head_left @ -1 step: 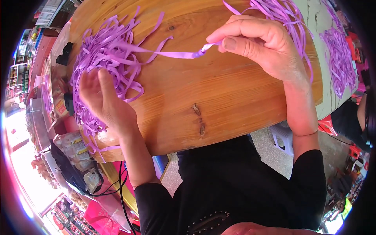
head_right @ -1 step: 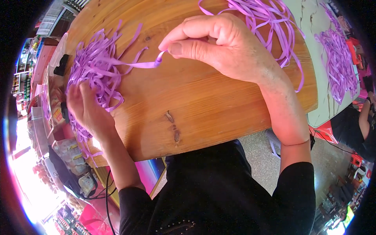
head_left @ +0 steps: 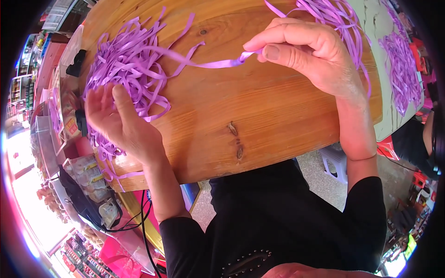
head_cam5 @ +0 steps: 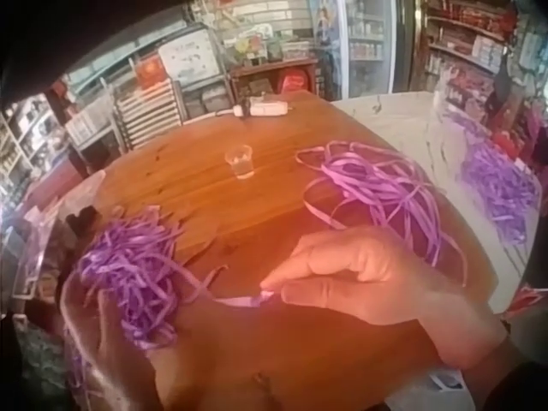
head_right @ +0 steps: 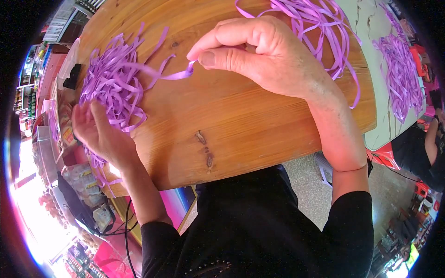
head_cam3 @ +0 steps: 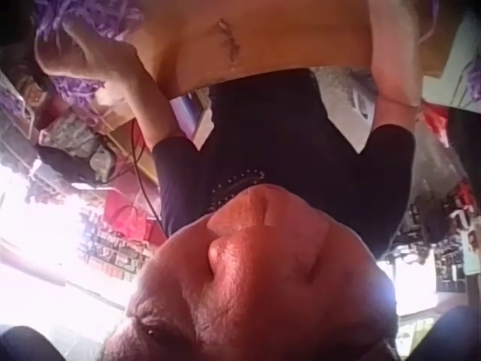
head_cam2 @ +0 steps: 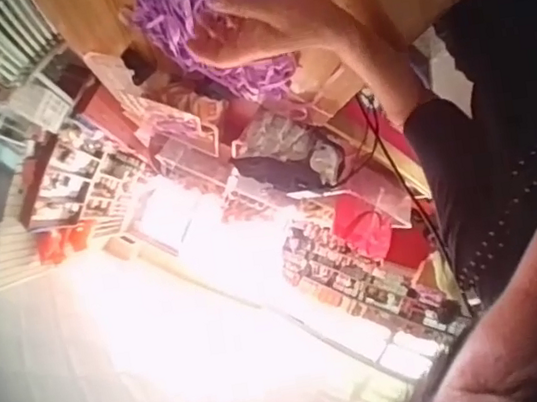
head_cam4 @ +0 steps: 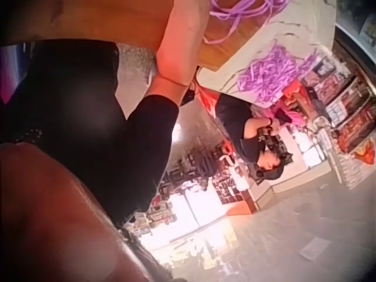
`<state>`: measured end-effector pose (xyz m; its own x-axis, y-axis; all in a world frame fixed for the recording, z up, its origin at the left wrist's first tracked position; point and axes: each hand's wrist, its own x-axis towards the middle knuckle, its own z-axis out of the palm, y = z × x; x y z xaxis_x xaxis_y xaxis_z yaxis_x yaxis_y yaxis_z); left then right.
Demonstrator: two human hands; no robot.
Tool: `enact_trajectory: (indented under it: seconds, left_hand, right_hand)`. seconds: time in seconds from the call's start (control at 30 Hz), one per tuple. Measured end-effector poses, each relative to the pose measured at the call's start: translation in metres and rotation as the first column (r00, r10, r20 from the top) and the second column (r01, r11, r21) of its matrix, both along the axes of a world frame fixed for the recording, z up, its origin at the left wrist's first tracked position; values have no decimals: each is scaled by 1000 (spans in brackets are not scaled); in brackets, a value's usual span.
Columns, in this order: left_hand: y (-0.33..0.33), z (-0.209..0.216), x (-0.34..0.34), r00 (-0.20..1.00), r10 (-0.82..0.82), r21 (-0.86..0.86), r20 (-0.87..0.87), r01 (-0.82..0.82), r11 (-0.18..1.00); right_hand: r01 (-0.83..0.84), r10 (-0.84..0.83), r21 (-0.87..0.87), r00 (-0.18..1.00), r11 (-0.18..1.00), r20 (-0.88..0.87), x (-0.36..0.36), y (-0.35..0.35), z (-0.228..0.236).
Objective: The person picks up a purple ribbon from a pile on the table and ties a series of knots into it by hand. After completing the knots, the person reaches for another ribbon to repeat the process.
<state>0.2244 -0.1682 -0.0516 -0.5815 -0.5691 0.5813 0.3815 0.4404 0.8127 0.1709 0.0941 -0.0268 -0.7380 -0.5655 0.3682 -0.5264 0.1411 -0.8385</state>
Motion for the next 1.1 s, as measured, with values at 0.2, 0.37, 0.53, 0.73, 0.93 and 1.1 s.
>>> enact_trajectory:
  seconds: [0.2,0.37,0.53,0.73,0.93,1.1]
  left_hand:
    - [47,9,2,870,-452,-458,198,490,742]
    - [81,16,9,510,-847,435,151,735,520]
    - [48,4,4,655,-715,220,245,681,699]
    - [14,2,5,751,-409,-240,519,587,773]
    - [25,-2,-8,915,-215,-645,342,395,654]
    - [73,-2,-5,528,-838,408,137,741,533]
  right_hand:
    - [-57,57,-4,998,998,-26,5,-5,8]
    - [-62,48,-75,983,995,-180,4,-5,6]
    - [10,-13,-96,999,995,-31,3,-1,9]
    - [111,-101,-108,990,988,96,1,-4,-2]
    - [59,-55,-54,995,997,79,7,-15,-10]
    - [100,-104,-65,992,993,-65,14,-21,1]
